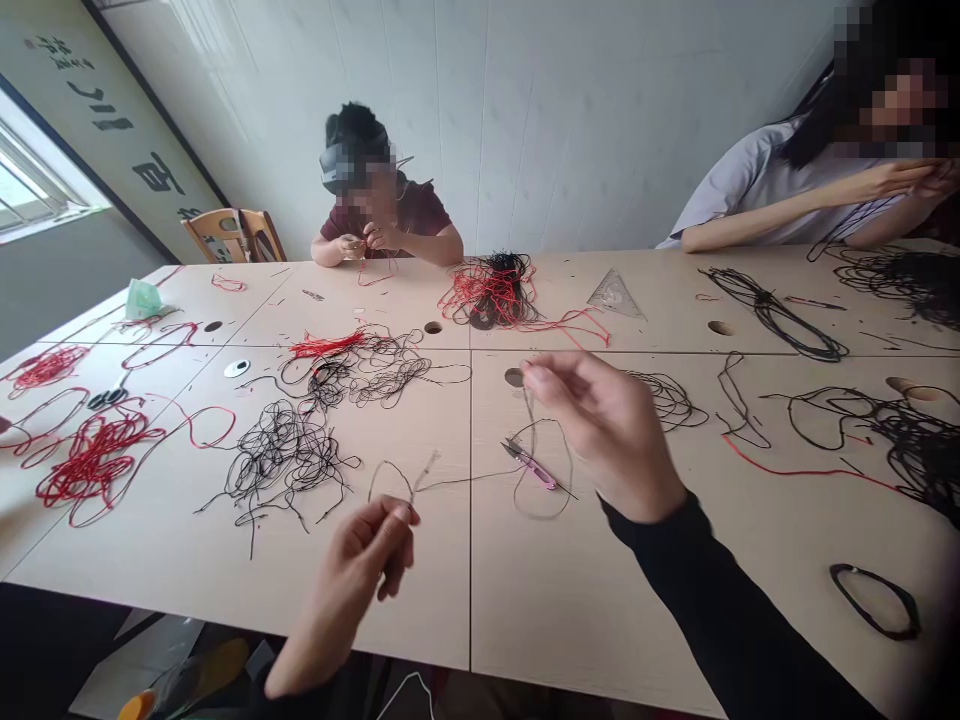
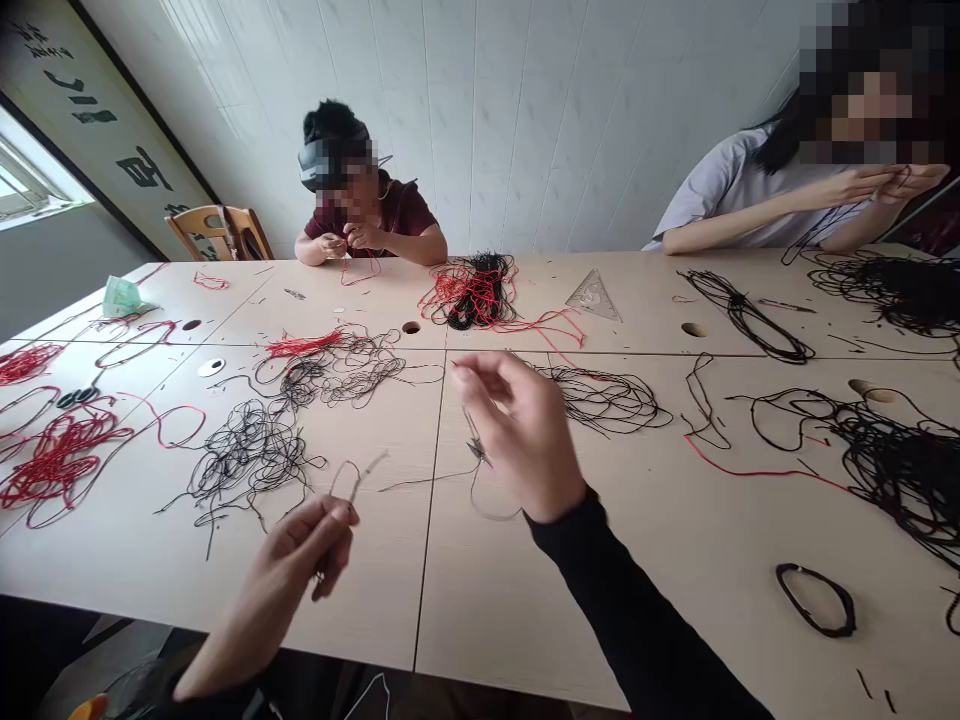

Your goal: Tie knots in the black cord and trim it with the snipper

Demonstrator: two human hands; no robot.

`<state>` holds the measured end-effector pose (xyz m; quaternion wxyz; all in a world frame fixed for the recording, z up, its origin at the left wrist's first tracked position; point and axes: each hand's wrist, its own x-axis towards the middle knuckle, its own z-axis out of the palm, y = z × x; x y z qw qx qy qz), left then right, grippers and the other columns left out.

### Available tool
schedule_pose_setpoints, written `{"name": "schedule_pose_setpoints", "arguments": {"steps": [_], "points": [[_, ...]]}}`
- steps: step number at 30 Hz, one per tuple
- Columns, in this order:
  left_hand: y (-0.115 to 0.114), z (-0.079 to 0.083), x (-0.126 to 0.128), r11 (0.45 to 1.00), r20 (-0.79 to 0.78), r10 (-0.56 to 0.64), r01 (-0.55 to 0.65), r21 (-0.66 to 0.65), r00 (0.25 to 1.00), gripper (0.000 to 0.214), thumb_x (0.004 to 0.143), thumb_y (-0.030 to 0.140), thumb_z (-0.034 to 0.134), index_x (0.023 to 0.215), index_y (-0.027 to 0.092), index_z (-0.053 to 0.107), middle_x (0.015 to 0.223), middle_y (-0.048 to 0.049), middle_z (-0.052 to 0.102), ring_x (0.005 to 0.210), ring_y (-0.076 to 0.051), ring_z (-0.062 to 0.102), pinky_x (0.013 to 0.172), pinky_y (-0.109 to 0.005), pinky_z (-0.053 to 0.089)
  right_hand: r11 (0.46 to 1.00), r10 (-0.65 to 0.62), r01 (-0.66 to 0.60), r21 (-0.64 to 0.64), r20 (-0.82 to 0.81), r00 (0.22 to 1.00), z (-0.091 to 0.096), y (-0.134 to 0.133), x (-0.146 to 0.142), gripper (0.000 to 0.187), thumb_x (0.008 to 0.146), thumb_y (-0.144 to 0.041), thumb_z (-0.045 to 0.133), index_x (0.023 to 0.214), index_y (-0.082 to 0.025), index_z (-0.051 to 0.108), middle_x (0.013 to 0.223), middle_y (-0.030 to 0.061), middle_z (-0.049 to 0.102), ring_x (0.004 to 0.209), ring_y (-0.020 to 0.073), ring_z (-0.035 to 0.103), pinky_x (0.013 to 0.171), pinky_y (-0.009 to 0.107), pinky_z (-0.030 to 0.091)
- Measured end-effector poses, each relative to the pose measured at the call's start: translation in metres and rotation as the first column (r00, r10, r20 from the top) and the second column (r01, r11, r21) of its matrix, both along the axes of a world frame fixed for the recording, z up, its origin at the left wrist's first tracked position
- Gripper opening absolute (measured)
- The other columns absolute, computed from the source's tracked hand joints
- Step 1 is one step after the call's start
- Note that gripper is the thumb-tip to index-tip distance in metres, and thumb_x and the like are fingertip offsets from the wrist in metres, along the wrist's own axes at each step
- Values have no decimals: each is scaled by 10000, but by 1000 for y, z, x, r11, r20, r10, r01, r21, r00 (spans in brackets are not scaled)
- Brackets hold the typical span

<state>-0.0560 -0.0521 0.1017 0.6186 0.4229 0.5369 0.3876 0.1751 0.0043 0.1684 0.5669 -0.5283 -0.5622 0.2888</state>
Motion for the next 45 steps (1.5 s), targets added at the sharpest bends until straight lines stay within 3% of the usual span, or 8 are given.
{"name": "schedule_pose_setpoints", "arguments": {"steps": [4, 8, 13, 18, 21, 30, 41, 45], "points": [[-24, -22, 20, 979, 25, -160, 162, -126, 987, 386, 821, 537, 646, 788, 156, 593, 498, 44, 474, 386, -45, 317, 401, -190, 185, 966, 203, -213, 143, 85, 976, 30, 29, -53, 141, 909, -254, 581, 921, -148, 675, 882, 29, 698, 828, 141, 659, 830, 284, 523], [-35, -33, 31, 983, 61, -93, 101, -153, 994, 402, 845, 554, 611, 796, 156, 585, 518, 44, 467, 413, -50, 328, 419, -194, 227, 907, 351, -394, 145, 256, 901, 33, 35, -77, 191, 944, -238, 528, 926, -151, 697, 871, 24, 707, 821, 139, 659, 807, 276, 513], [-38, -38, 36, 974, 265, 29, 32, -223, 964, 326, 873, 474, 625, 801, 160, 580, 532, 50, 448, 407, -47, 348, 400, -184, 260, 961, 274, -270, -59, 325, 905, -6, 20, -36, 173, 916, -244, 552, 910, -172, 710, 888, 44, 737, 807, 175, 674, 778, 307, 520], [-38, -45, 49, 911, 668, 336, -48, -410, 664, 277, 772, 388, 758, 855, 189, 585, 614, 62, 409, 456, -61, 399, 347, -165, 301, 916, 277, -214, -338, 150, 949, -64, -21, -2, 264, 923, -374, 526, 974, -181, 699, 928, 64, 735, 858, 196, 684, 778, 315, 538], [-35, -45, 57, 923, 709, 335, -66, -378, 621, 260, 766, 358, 769, 848, 186, 592, 657, 45, 441, 530, -80, 462, 390, -176, 385, 866, 284, -194, -460, 134, 949, -99, -42, 2, 296, 923, -395, 504, 974, -168, 688, 964, 95, 726, 892, 221, 685, 787, 343, 541], [-31, -50, 68, 982, 261, 120, -76, -174, 958, 358, 852, 491, 647, 823, 136, 620, 579, 23, 511, 483, -70, 443, 480, -202, 383, 773, 336, -202, -601, 119, 934, -109, -78, 3, 425, 964, -486, 417, 1158, -196, 658, 673, 16, 618, 630, 178, 590, 614, 297, 464], [-39, -54, 87, 972, 44, -229, 231, -41, 972, 410, 898, 517, 550, 699, 158, 564, 594, 6, 524, 540, -101, 458, 527, -226, 397, 775, 61, -338, -533, -469, 881, -113, -109, -11, 360, 838, -522, 656, 779, -167, 660, 698, 12, 571, 629, 135, 478, 631, 276, 421], [-35, -47, 78, 927, -178, -283, 316, 201, 943, 285, 944, 401, 513, 923, 173, 683, 870, -80, 688, 837, -192, 630, 776, -306, 500, 817, -74, -228, -529, -489, 869, -110, -112, -2, 307, 796, -487, 720, 776, -183, 679, 688, 7, 550, 640, 134, 453, 621, 267, 406]]}}
